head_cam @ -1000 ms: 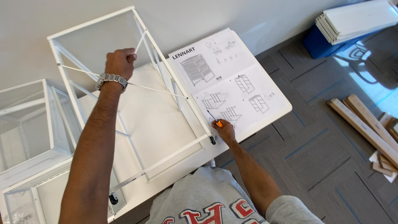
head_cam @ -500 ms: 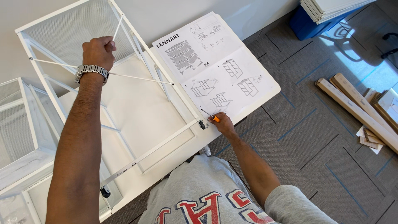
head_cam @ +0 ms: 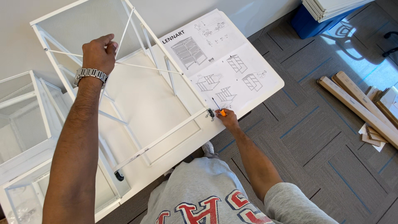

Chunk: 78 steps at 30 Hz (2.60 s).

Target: The person assembles a white wire drawer unit by aligning the frame components and securing the horizontal support bars with a screwdriver.

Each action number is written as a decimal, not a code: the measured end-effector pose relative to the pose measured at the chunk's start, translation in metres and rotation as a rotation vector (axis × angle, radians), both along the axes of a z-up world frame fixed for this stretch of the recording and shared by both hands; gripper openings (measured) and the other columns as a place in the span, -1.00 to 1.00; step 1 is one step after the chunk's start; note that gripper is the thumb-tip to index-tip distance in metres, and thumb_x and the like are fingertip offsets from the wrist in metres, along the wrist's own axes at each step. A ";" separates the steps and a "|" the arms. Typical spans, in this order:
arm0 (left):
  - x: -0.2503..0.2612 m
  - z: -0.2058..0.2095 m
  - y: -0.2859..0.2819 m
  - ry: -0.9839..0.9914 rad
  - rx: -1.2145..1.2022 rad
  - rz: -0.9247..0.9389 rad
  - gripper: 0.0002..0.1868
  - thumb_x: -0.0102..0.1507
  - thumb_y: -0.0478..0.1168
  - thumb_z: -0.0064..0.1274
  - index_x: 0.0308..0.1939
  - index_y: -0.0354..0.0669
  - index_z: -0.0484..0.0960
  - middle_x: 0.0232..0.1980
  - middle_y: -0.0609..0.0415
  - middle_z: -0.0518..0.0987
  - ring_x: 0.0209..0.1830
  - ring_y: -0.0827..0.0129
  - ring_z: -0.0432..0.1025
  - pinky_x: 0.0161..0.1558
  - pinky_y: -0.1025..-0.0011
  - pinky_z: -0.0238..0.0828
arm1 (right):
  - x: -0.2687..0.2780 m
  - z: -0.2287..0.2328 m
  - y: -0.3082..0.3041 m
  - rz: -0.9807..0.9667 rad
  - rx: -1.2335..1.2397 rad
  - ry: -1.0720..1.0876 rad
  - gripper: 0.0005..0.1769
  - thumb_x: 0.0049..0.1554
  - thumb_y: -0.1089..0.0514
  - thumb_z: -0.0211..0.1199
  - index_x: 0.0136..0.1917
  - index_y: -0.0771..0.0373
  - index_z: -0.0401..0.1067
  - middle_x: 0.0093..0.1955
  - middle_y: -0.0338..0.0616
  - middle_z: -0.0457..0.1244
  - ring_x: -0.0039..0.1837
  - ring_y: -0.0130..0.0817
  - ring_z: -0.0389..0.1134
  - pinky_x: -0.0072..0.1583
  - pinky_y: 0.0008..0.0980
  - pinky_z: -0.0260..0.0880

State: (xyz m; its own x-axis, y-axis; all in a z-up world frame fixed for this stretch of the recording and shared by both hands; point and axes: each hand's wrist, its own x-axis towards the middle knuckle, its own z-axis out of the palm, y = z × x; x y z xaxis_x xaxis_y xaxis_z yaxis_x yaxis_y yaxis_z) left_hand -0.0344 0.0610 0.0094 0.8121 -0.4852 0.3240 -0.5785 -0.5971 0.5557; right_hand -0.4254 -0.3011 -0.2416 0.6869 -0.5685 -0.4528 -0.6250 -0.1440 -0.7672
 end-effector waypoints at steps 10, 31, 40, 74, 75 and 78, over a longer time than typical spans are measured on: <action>-0.042 0.038 0.037 -0.266 -0.164 0.039 -0.51 0.35 -0.64 0.31 0.35 -0.37 0.80 0.19 -0.11 0.33 -0.20 0.19 0.52 -0.19 0.36 0.73 | -0.014 0.009 0.016 -0.138 0.205 -0.094 -0.76 0.30 0.14 0.40 0.23 0.16 0.65 0.00 -0.30 0.37 -0.15 -0.50 0.21 -0.13 -0.43 0.33; -0.135 -0.029 0.176 0.083 -0.361 0.758 -0.70 0.49 -0.12 0.20 0.31 0.06 0.74 0.00 -0.04 0.75 -0.24 0.07 0.67 -0.19 0.20 0.65 | 0.107 0.185 0.007 0.119 0.585 -0.645 -0.40 0.39 0.05 -0.11 0.64 0.09 0.32 -0.10 -0.22 0.21 -0.32 -0.50 0.23 -0.37 -0.55 0.28; -0.108 -0.017 0.153 0.389 -0.517 0.594 -0.48 0.44 -0.16 0.22 0.47 -0.15 0.55 0.11 -0.17 0.73 -0.21 0.15 0.72 -0.19 0.33 0.83 | 0.149 0.274 0.056 0.290 0.306 -0.771 -0.62 0.44 0.21 0.01 0.50 0.12 0.32 -0.03 -0.10 0.24 -0.28 -0.43 0.23 -0.30 -0.45 0.27; -0.099 -0.016 0.134 0.631 -0.740 0.359 -0.31 0.53 -0.03 0.01 0.63 -0.38 0.28 0.03 -0.28 0.80 -0.09 0.18 0.72 -0.01 0.32 0.84 | 0.375 0.369 0.288 0.542 0.021 -0.740 -0.55 0.23 -0.10 0.57 0.07 0.35 0.64 -0.28 0.01 0.38 -0.31 -0.37 0.42 -0.19 -0.34 0.59; -0.101 -0.014 0.131 0.631 -0.743 0.362 -0.31 0.53 -0.03 0.01 0.63 -0.38 0.28 0.03 -0.28 0.80 -0.09 0.18 0.72 -0.01 0.32 0.84 | 0.383 0.370 0.291 0.545 0.021 -0.739 -0.55 0.23 -0.10 0.57 0.07 0.35 0.64 -0.28 0.01 0.38 -0.31 -0.37 0.42 -0.19 -0.34 0.59; -0.102 -0.015 0.130 0.633 -0.760 0.374 -0.32 0.54 -0.06 -0.01 0.64 -0.39 0.27 0.00 -0.28 0.80 -0.12 0.21 0.71 -0.03 0.35 0.83 | 0.404 0.371 0.303 0.632 -0.090 -0.759 -0.60 0.27 -0.08 0.51 -0.03 0.35 0.61 -0.34 -0.02 0.38 -0.38 -0.40 0.39 -0.25 -0.37 0.51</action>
State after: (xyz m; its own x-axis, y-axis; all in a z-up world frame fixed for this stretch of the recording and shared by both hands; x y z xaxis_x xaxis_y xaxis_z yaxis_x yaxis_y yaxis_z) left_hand -0.1369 0.1915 -0.0060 0.9951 -0.0163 -0.0972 0.0964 -0.0460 0.9943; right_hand -0.0215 0.0016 0.1298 0.9657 -0.0087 0.2594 0.2391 -0.3587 -0.9023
